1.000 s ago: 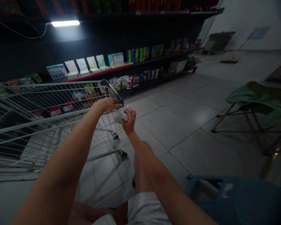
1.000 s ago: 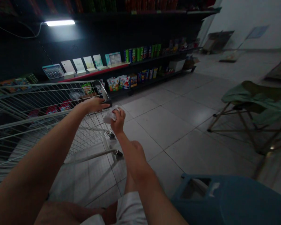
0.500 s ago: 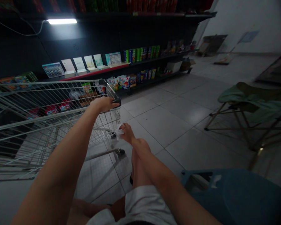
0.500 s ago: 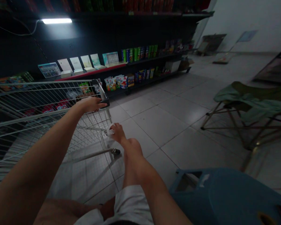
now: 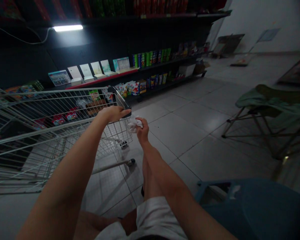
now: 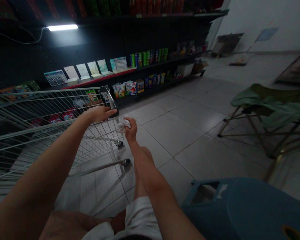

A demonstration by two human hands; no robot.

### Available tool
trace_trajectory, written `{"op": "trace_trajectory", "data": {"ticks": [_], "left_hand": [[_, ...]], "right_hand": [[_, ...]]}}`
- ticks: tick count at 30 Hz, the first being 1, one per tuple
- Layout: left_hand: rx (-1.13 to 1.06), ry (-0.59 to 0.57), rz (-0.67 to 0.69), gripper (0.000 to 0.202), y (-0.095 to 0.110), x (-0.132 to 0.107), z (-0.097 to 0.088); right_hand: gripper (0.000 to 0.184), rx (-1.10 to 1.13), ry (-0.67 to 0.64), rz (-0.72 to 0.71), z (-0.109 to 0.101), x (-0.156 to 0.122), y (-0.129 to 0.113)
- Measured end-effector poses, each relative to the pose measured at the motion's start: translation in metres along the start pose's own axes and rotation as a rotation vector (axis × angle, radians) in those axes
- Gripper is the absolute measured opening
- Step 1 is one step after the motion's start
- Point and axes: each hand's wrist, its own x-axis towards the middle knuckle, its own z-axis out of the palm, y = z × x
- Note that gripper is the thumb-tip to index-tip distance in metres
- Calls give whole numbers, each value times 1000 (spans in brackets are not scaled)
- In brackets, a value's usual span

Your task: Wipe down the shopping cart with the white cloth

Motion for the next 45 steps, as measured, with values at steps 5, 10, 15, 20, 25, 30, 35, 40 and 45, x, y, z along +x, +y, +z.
{"op": "trace_trajectory", "data": {"ticks": [5, 10, 15, 20, 25, 30, 35, 40, 45], "left_hand": [[21, -15, -21, 84, 0, -2, -1], [-68, 14, -54, 80, -5, -3, 1], [-218, 40, -37, 81, -5, -6, -1], [-314, 116, -37, 79, -8, -8, -4], [-375, 118, -75, 80, -11, -9, -3], [-412, 145, -102, 84, -12, -13, -5], [-402, 177, -89, 87, -12, -18, -6], [-342, 200, -73, 86, -15, -19, -4], [-216, 191, -34, 87, -16, -27, -6]], "right_hand": [[39, -88, -102, 27, 11, -43, 6], [29, -119, -149, 76, -16, -70, 33], [38, -131, 66, 57, -12, -8, 9], [33, -107, -12, -50, 22, -27, -26], [20, -111, -120, -139, -4, -39, -20], [36, -94, 96, -159, -28, 37, -41], [42, -95, 65, -271, 2, 45, -79], [36, -300, -416, -489, 9, -28, -78], [35, -290, -823, -654, -22, -40, -72]]}}
